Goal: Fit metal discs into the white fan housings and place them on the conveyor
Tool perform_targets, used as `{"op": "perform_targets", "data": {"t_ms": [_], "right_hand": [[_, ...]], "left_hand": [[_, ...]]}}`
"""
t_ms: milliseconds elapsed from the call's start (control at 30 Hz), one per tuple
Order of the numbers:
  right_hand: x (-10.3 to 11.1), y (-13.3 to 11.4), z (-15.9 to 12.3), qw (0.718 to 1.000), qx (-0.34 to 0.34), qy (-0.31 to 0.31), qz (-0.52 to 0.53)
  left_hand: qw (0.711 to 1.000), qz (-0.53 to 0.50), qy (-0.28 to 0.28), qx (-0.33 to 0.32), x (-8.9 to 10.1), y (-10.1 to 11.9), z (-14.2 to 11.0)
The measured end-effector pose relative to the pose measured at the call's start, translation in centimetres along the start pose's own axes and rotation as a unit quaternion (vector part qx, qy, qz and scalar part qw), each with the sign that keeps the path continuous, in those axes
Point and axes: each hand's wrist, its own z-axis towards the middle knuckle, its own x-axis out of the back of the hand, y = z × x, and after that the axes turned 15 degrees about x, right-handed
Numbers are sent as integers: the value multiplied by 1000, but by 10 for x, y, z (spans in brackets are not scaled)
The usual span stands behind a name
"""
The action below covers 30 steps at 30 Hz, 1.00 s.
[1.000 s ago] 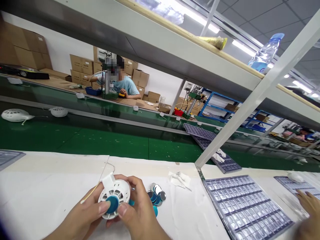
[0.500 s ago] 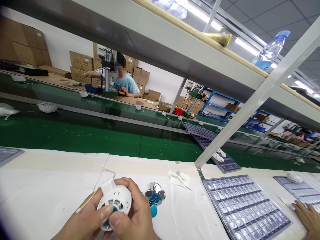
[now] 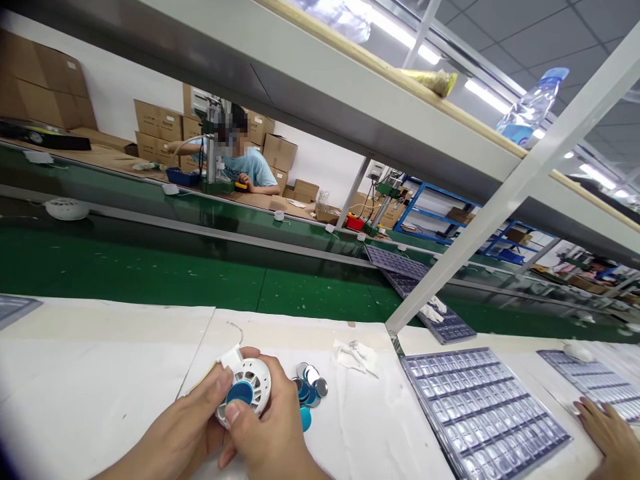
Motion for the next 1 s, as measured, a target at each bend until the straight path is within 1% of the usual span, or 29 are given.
{"op": "perform_targets", "data": {"t_ms": [100,200,267,333,400,433,467,567,633,700,767,867,933,1000], "right_hand": [[-2,5,1,1000,11,14,-15],[-2,6,3,1000,21,9,-11],[0,2,3,1000,17,-14,2],[5,-5,4,998,0,-57,6],[10,-10,5,996,-11,-81,-21],[13,-12,6,996,-9,-73,-46],[17,-13,8,996,-5,-54,-75],[26,-12,12,990,-1,17,-137],[30,-10,14,987,-11,47,-156],[32,-8,17,985,-17,65,-161],[30,-11,19,985,-19,74,-155],[23,-27,15,993,-3,49,-108],[22,-43,0,998,21,15,-63],[27,-59,-25,999,24,6,-43]], "left_hand": [[1000,-15,3,-5,-1,1,2],[1000,-17,2,-4,-4,3,-1],[1000,-22,-11,-7,-5,4,-5],[999,-36,-31,-10,-5,6,-7],[998,-46,-37,-11,-1,11,-6],[998,-51,-26,-17,2,15,-5],[998,-58,-2,-26,7,20,-2],[985,-112,108,-77,25,36,11],[970,-149,160,-106,39,45,20],[965,-158,173,-115,49,49,27],[967,-150,174,-112,56,49,31],[967,-138,188,-103,59,46,32],[969,-124,191,-92,60,43,32],[974,-94,186,-85,59,41,33]]}}
